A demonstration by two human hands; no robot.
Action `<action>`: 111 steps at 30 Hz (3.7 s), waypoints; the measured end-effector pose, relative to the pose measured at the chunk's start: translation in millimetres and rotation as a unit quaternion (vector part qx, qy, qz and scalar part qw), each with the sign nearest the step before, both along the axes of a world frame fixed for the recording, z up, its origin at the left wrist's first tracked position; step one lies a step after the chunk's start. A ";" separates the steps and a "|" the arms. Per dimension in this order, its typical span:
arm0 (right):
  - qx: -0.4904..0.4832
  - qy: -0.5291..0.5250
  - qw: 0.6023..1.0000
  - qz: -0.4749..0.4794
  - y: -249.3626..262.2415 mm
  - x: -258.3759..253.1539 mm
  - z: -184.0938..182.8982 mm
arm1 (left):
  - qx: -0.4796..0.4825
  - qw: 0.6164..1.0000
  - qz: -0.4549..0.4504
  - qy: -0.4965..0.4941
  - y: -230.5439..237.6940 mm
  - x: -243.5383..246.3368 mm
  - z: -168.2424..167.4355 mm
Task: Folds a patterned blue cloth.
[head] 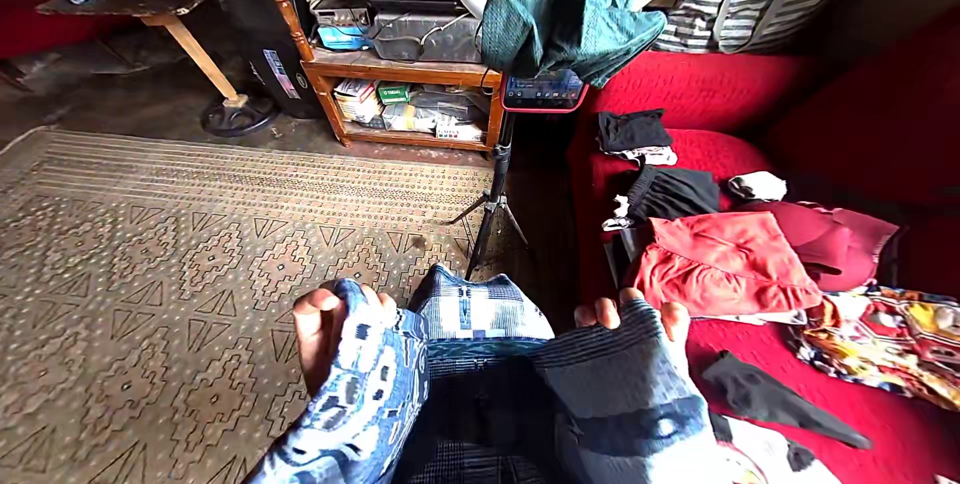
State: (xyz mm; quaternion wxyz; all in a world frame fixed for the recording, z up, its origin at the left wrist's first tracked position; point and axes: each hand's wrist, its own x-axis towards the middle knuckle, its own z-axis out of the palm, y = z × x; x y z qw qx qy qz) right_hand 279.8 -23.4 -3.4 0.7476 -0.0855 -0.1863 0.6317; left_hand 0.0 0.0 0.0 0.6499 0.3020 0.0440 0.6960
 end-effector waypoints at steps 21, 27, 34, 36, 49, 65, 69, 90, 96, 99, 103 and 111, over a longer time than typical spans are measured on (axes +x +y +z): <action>-0.013 -0.173 0.978 -0.115 12.9 -47.0 -18.2 | 0.040 0.972 0.155 0.170 4.8 95.1 -29.6; 0.067 -0.199 0.975 -0.076 13.4 -58.9 -27.2 | 0.053 0.969 0.135 0.198 -0.7 104.2 -29.3; 0.082 -0.219 0.968 -0.088 27.2 -67.5 -16.3 | 0.061 0.965 0.152 0.204 3.0 111.7 -25.0; 0.080 -0.226 0.966 -0.096 26.9 -67.9 -12.0 | 0.065 0.966 0.151 0.201 2.8 112.0 -20.5; 0.131 -0.269 0.947 -0.117 17.4 -76.5 -9.8 | 0.050 0.970 0.144 0.188 -3.1 108.2 -14.4; 0.099 -0.326 0.923 -0.180 11.5 -78.0 -9.0 | 0.032 0.963 0.104 0.247 -5.3 108.3 -17.2; 0.097 -0.353 0.906 -0.212 13.8 -75.8 -10.8 | 0.012 0.963 0.081 0.256 -6.8 109.8 -13.2; 0.085 -0.388 0.907 -0.139 16.2 -57.5 -16.4 | -0.009 0.963 0.077 0.257 -8.6 118.2 -13.3; 0.093 -0.385 0.906 -0.153 13.7 -58.3 -21.1 | 0.007 0.955 0.070 0.288 -12.7 118.4 -19.2; 0.100 -0.398 0.899 -0.151 15.8 -58.0 -18.3 | 0.022 0.951 0.065 0.302 -11.9 118.4 -19.2; 0.101 -0.441 0.871 -0.190 18.2 -62.0 -13.4 | 0.049 0.937 0.093 0.334 -13.5 117.3 -15.7; 0.195 -0.546 0.777 -0.245 7.3 -50.1 4.7 | 0.003 0.936 0.131 0.325 -18.8 115.0 -22.1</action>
